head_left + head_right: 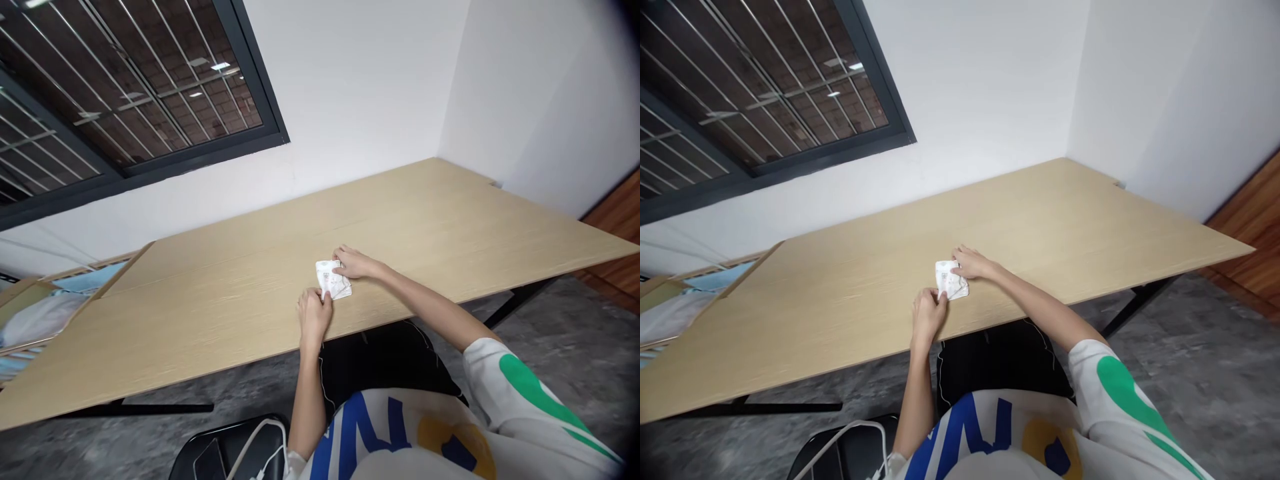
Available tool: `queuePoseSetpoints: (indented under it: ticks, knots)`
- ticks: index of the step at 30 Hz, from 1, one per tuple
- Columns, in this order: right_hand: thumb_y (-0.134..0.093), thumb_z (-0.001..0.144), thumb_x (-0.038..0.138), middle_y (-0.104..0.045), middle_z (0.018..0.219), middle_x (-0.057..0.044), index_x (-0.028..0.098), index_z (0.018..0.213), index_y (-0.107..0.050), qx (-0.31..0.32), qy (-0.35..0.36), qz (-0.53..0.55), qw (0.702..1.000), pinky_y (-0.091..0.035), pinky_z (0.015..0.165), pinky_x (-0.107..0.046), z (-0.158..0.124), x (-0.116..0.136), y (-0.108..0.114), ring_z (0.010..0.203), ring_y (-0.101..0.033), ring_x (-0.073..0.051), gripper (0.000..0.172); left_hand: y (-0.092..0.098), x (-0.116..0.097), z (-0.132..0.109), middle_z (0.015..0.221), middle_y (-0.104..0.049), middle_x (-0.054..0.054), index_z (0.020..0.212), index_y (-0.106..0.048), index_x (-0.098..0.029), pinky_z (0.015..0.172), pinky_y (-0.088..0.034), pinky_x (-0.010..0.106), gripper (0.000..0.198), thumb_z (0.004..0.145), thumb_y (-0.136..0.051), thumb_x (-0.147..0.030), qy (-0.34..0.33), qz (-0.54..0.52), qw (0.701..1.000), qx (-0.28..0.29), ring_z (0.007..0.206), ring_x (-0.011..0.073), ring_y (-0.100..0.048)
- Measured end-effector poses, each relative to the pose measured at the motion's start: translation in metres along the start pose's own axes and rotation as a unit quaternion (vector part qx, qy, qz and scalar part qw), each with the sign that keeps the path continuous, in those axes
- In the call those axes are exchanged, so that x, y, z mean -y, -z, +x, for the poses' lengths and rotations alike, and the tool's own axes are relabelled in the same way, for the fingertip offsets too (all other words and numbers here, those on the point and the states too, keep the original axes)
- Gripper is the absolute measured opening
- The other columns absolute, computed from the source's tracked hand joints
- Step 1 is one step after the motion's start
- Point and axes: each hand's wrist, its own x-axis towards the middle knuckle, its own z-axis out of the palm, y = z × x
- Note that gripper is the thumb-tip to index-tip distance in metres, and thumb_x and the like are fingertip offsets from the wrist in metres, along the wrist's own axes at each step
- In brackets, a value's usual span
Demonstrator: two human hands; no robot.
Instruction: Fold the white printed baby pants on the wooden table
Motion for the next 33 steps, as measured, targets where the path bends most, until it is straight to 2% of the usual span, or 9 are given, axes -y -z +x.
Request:
queuePoseSetpoints:
  ticks: [4, 8, 12, 15, 17, 20, 24, 28, 33]
  knots:
    - [-0.064, 0.088, 0.022, -0.064, 0.119, -0.016, 0.017, 0.111, -0.064, -0.012, -0.002, -0.028, 1.000, -0.047, 0.097, -0.041, -0.034, 0.002, 0.011, 0.113, -0.060, -0.032, 0.024, -0.005, -0.014, -0.018, 0.091, -0.069, 0.005, 0.093, -0.060, -0.021, 0.087, -0.050, 0.035, 0.012, 0.093, -0.060, -0.034, -0.063, -0.062, 0.995, 0.052, 0.090, 0.0220, -0.066]
    - [-0.057, 0.087, 0.023, -0.068, 0.101, -0.011, 0.023, 0.099, -0.060, -0.055, -0.052, 0.020, 0.997, -0.049, 0.086, -0.039, -0.113, 0.002, 0.038, 0.096, -0.063, -0.028, 0.013, -0.011, -0.046, -0.058, 0.091, -0.066, 0.003, 0.090, -0.057, -0.023, 0.084, -0.049, 0.033, 0.009, 0.090, -0.062, -0.031, -0.159, -0.174, 0.965, 0.111, 0.090, 0.0201, -0.062]
    - [-0.057, 0.095, 0.044, -0.065, 0.086, -0.006, 0.027, 0.094, -0.056, -0.110, -0.122, 0.139, 0.977, -0.050, 0.073, -0.037, -0.221, -0.005, 0.067, 0.078, -0.061, -0.024, 0.017, -0.020, -0.088, -0.096, 0.098, -0.069, 0.004, 0.093, -0.059, -0.023, 0.088, -0.050, 0.034, 0.015, 0.090, -0.067, -0.035, -0.279, -0.264, 0.895, 0.227, 0.093, 0.0190, -0.064]
    - [-0.062, 0.094, 0.051, -0.059, 0.080, -0.003, 0.026, 0.091, -0.056, -0.193, -0.167, 0.179, 0.950, -0.048, 0.067, -0.034, -0.287, -0.009, 0.079, 0.074, -0.059, -0.022, 0.026, -0.026, -0.117, -0.113, 0.113, -0.070, 0.007, 0.106, -0.064, -0.022, 0.101, -0.050, 0.037, 0.031, 0.087, -0.075, -0.045, -0.354, -0.308, 0.846, 0.253, 0.109, 0.0224, -0.065]
    - [-0.066, 0.093, 0.052, -0.056, 0.077, -0.001, 0.026, 0.090, -0.056, -0.247, -0.198, 0.189, 0.929, -0.046, 0.063, -0.032, -0.311, -0.010, 0.080, 0.070, -0.056, -0.020, 0.028, -0.027, -0.133, -0.118, 0.128, -0.068, 0.008, 0.119, -0.064, -0.022, 0.110, -0.047, 0.039, 0.045, 0.085, -0.077, -0.049, -0.391, -0.339, 0.815, 0.259, 0.122, 0.0244, -0.063]
    - [-0.072, 0.088, 0.055, -0.057, 0.075, 0.001, 0.025, 0.089, -0.057, -0.306, -0.243, 0.207, 0.897, -0.043, 0.057, -0.030, -0.321, -0.010, 0.073, 0.066, -0.053, -0.018, 0.034, -0.026, -0.152, -0.122, 0.140, -0.063, 0.006, 0.130, -0.063, -0.027, 0.120, -0.043, 0.042, 0.054, 0.084, -0.079, -0.051, -0.425, -0.360, 0.778, 0.290, 0.132, 0.0254, -0.060]
    - [-0.078, 0.077, 0.058, -0.057, 0.067, 0.003, 0.025, 0.088, -0.059, -0.375, -0.324, 0.240, 0.835, -0.038, 0.046, -0.028, -0.309, -0.002, 0.065, 0.053, -0.047, -0.015, 0.040, -0.030, -0.164, -0.123, 0.142, -0.062, 0.007, 0.127, -0.066, -0.026, 0.122, -0.043, 0.041, 0.049, 0.084, -0.079, -0.047, -0.413, -0.362, 0.780, 0.301, 0.132, 0.0251, -0.061]
    - [-0.082, 0.070, 0.053, -0.061, 0.066, 0.002, 0.025, 0.092, -0.062, -0.451, -0.363, 0.275, 0.767, -0.039, 0.041, -0.028, -0.297, 0.015, 0.065, 0.048, -0.047, -0.015, 0.041, -0.034, -0.164, -0.120, 0.137, -0.065, 0.007, 0.124, -0.067, -0.025, 0.118, -0.049, 0.036, 0.036, 0.090, -0.072, -0.035, -0.391, -0.387, 0.795, 0.254, 0.129, 0.0213, -0.064]
    - [-0.086, 0.072, 0.054, -0.065, 0.070, 0.001, 0.027, 0.107, -0.062, -0.461, -0.332, 0.367, 0.736, -0.045, 0.042, -0.028, -0.296, 0.022, 0.063, 0.052, -0.058, -0.018, 0.050, -0.034, -0.167, -0.118, 0.126, -0.072, 0.009, 0.119, -0.066, -0.023, 0.111, -0.055, 0.039, 0.038, 0.085, -0.076, -0.036, -0.404, -0.441, 0.778, 0.193, 0.122, 0.0243, -0.069]
